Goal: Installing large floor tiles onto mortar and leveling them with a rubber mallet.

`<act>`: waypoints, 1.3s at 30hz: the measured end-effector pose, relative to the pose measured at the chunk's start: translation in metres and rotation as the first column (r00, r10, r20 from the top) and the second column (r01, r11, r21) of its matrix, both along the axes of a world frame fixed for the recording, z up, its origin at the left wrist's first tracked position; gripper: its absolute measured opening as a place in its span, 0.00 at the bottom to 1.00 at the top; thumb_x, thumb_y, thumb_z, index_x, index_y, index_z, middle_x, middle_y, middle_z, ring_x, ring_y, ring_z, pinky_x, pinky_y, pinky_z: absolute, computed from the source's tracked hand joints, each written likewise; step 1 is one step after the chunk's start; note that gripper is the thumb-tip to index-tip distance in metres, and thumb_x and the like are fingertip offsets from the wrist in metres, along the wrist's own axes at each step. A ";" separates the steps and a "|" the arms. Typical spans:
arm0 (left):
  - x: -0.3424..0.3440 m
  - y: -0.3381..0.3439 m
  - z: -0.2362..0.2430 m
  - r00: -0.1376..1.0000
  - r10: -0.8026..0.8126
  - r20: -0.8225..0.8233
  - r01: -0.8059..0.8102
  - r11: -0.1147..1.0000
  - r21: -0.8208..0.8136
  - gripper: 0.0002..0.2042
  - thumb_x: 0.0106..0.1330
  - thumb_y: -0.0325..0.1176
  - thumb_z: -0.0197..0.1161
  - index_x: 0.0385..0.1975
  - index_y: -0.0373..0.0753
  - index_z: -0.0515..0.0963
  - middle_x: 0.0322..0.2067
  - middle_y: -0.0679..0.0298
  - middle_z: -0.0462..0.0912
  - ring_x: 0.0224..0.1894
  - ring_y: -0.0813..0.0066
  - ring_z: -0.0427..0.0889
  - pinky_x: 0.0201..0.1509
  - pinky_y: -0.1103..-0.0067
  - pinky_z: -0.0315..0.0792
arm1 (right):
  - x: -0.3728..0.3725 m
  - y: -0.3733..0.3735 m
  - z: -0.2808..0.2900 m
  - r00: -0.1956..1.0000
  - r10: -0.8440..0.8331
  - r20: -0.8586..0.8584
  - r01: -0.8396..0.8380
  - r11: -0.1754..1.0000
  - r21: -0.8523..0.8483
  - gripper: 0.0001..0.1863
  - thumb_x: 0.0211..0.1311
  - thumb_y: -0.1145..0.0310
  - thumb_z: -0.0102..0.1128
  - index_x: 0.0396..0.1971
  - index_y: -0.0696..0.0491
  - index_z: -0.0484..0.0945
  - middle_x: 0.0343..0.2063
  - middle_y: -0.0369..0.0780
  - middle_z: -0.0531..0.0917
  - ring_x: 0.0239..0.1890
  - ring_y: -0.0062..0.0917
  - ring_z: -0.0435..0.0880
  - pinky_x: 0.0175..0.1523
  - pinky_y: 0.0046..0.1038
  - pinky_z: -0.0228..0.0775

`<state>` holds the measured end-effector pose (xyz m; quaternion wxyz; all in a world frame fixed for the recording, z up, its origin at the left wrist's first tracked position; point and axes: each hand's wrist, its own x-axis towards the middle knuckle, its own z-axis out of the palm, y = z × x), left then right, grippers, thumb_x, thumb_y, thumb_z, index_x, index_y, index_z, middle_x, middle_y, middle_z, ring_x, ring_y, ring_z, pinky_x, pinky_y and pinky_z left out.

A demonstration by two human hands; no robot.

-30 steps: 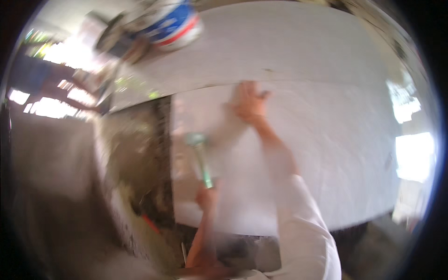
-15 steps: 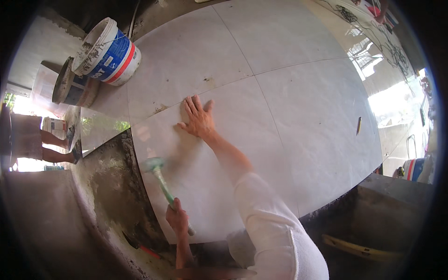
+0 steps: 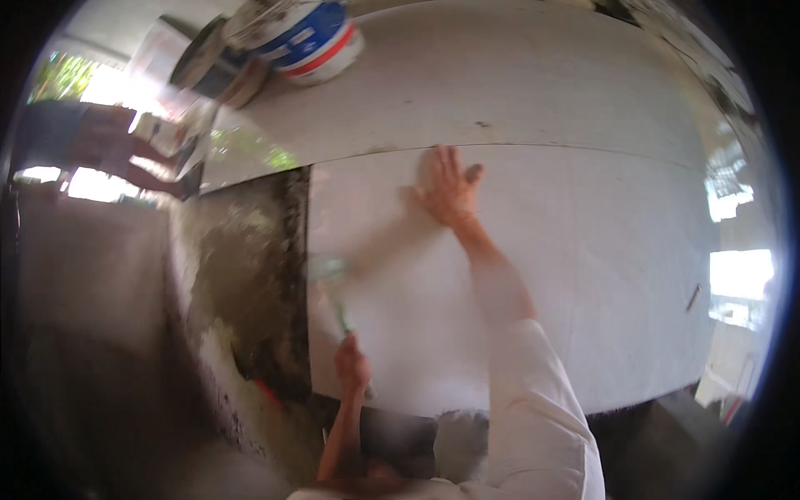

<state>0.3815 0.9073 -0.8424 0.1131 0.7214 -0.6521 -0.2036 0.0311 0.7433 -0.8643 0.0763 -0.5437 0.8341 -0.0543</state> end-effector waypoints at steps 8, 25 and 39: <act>-0.013 -0.022 0.024 0.992 0.124 -0.038 -0.106 0.941 0.320 0.35 0.72 0.61 0.38 0.36 0.28 0.77 0.30 0.42 0.79 0.36 0.43 0.77 0.43 0.59 0.69 | -0.019 -0.010 0.034 0.991 0.096 0.093 -0.118 0.957 0.265 0.64 0.44 0.24 0.56 0.74 0.47 0.41 0.75 0.34 0.41 0.76 0.30 0.39 0.63 0.69 0.49; -0.039 -0.065 0.044 0.997 0.045 -0.067 -0.041 0.997 0.066 0.24 0.74 0.52 0.40 0.38 0.38 0.76 0.35 0.49 0.81 0.40 0.46 0.79 0.47 0.57 0.70 | -0.028 -0.026 0.050 0.975 0.211 0.068 -0.218 0.853 0.474 0.79 0.23 0.33 0.77 0.73 0.46 0.35 0.75 0.32 0.39 0.76 0.31 0.40 0.60 0.72 0.57; -0.025 -0.040 0.018 0.962 0.256 0.091 -0.271 0.878 0.394 0.31 0.73 0.56 0.35 0.45 0.33 0.77 0.42 0.45 0.81 0.48 0.44 0.78 0.53 0.59 0.69 | -0.028 -0.028 0.043 0.972 0.209 0.108 -0.235 0.841 0.488 0.80 0.22 0.32 0.77 0.73 0.48 0.35 0.75 0.35 0.36 0.76 0.34 0.37 0.60 0.73 0.55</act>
